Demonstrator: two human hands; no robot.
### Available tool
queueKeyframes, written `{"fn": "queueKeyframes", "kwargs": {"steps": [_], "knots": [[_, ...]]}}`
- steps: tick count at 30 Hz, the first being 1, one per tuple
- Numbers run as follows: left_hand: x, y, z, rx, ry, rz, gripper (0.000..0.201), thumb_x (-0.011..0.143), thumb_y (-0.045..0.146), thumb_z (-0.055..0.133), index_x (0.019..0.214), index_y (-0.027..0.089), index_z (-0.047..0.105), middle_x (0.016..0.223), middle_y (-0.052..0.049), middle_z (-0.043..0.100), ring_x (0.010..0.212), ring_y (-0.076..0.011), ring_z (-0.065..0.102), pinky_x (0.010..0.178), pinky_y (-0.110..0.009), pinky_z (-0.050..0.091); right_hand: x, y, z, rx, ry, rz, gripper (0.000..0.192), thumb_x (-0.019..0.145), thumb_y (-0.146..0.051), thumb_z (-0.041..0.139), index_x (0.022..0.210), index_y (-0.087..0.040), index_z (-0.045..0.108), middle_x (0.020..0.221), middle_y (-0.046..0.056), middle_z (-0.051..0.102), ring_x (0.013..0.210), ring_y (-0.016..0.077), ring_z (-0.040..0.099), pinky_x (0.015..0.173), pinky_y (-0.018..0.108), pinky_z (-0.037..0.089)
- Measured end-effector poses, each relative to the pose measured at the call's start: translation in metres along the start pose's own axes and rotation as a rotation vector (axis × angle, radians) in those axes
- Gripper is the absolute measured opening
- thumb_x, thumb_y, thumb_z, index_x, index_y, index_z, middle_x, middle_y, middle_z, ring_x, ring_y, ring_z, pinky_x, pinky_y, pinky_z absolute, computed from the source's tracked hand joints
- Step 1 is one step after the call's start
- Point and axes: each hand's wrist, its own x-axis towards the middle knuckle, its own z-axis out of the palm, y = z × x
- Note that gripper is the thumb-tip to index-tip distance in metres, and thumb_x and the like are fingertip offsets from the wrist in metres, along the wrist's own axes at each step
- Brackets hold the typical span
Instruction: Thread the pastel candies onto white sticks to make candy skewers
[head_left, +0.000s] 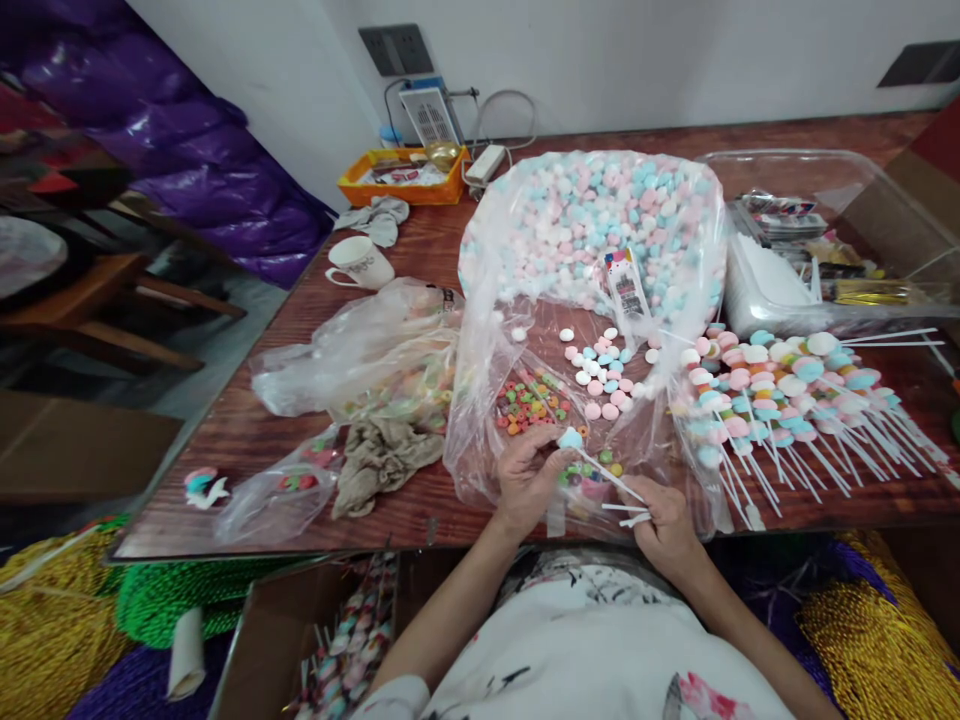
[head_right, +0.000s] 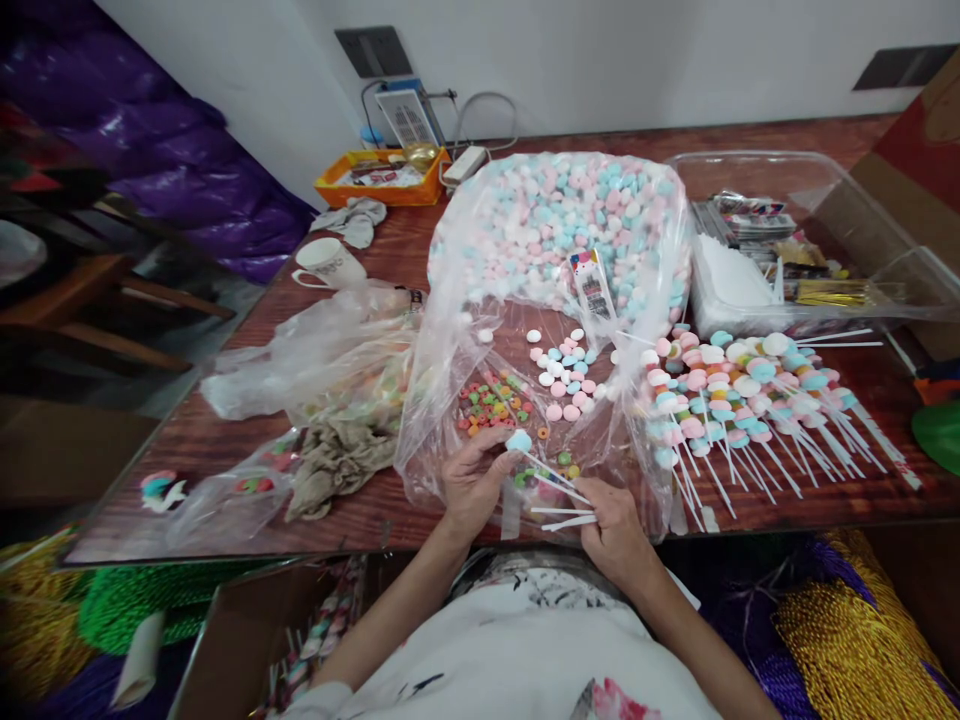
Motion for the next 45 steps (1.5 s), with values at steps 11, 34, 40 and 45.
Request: {"fn": "queueKeyframes", "kwargs": {"steps": [11, 34, 40, 45], "knots": [[0.0005, -0.0031, 0.0006, -0.133, 0.035, -0.095, 0.022, 0.073, 0.025, 0.078, 0.093, 0.02, 0.074, 0.085, -0.002, 0.073, 0.071, -0.012, 0.068, 0.065, -0.023, 0.058, 0.001, -0.0043, -0.0019, 0.005, -0.014, 0.015, 0.037, 0.087, -0.008, 0.044, 0.116, -0.019, 0.064, 0.098, 0.007, 0.073, 0.087, 0.0208, 0.07, 0.075, 0.034, 0.055], [-0.0017, -0.0046, -0.003, 0.128, -0.054, 0.128, 0.023, 0.076, 0.021, 0.075, 0.099, 0.021, 0.074, 0.095, -0.006, 0.075, 0.087, -0.0183, 0.07, 0.081, -0.032, 0.058, -0.0005, -0.0018, -0.0003, 0.016, -0.002, 0.005, 0.032, 0.09, -0.009, 0.046, 0.114, -0.021, 0.063, 0.097, 0.006, 0.072, 0.085, 0.0196, 0.069, 0.074, 0.033, 0.056], [-0.0018, -0.0017, -0.0013, 0.131, -0.045, 0.091, 0.021, 0.075, 0.022, 0.076, 0.095, 0.022, 0.075, 0.092, -0.006, 0.075, 0.086, -0.0183, 0.07, 0.081, -0.032, 0.057, 0.001, -0.0028, -0.0007, -0.009, 0.02, -0.026, 0.032, 0.09, -0.01, 0.046, 0.114, -0.02, 0.063, 0.095, 0.006, 0.073, 0.083, 0.0192, 0.07, 0.073, 0.032, 0.057], [-0.0008, -0.0019, -0.0004, 0.169, -0.079, 0.162, 0.019, 0.075, 0.021, 0.075, 0.095, 0.02, 0.074, 0.092, -0.006, 0.075, 0.087, -0.018, 0.07, 0.082, -0.032, 0.057, 0.0, -0.001, -0.0006, 0.006, 0.02, -0.033, 0.034, 0.089, -0.009, 0.046, 0.116, -0.021, 0.062, 0.098, 0.006, 0.073, 0.086, 0.0199, 0.07, 0.074, 0.033, 0.058]]}}
